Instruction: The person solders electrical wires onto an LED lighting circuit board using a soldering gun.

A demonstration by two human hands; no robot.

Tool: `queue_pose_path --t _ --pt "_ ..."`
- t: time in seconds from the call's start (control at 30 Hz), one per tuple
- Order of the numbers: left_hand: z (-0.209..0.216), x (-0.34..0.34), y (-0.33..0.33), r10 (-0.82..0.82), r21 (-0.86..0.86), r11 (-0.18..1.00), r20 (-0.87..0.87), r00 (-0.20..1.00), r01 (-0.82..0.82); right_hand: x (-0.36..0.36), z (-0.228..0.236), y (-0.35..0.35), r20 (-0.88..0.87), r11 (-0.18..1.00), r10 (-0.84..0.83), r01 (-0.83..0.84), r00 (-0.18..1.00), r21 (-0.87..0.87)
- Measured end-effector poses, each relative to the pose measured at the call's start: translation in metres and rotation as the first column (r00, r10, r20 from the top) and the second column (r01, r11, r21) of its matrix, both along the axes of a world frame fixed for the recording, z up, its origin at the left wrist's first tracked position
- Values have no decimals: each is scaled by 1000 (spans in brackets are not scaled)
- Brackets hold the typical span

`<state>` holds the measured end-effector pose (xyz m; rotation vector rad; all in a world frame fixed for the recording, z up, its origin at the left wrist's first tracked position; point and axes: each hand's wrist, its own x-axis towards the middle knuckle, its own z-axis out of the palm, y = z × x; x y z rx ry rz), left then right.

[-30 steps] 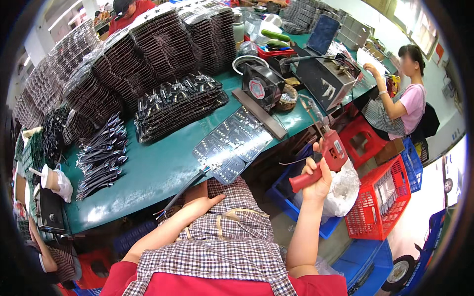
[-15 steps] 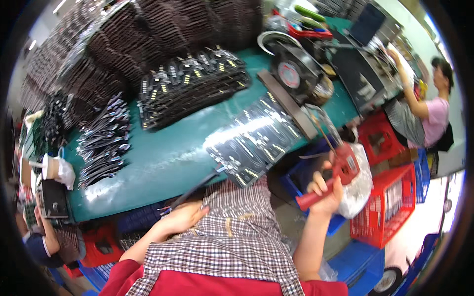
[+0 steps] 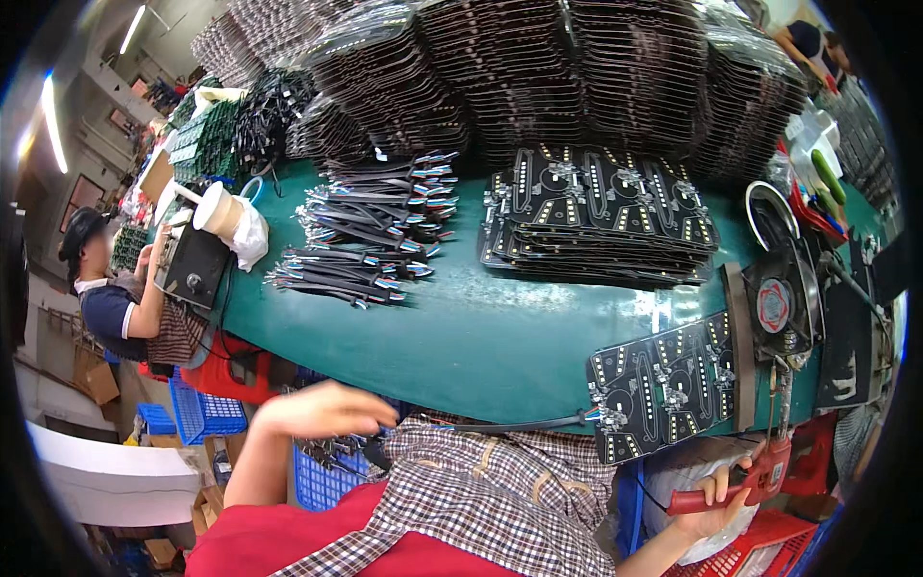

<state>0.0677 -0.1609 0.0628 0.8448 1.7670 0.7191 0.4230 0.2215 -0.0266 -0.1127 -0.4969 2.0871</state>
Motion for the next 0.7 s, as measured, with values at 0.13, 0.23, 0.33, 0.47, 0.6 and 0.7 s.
queue_pose_path --t 0.13,0.23,0.33,0.47,0.6,0.7 --pt "16 -43 36 397 408 911 -824 404 -62 -11 5 1 41 1000 -3 2 999 28" --pt "11 -69 58 188 203 966 -976 107 160 -6 6 -2 65 999 -16 13 998 52" --pt "-3 -84 55 137 163 982 -961 239 92 0 6 -8 109 998 -31 24 994 65" --pt "0 -93 49 165 212 964 -951 262 161 0 4 -11 214 995 -93 82 972 62" --pt "-9 -114 38 643 680 727 -625 443 -98 7 4 -6 210 994 -91 75 974 82" --pt "1 -117 52 880 887 425 -358 312 -181 0 5 -1 198 995 -26 6 980 99"
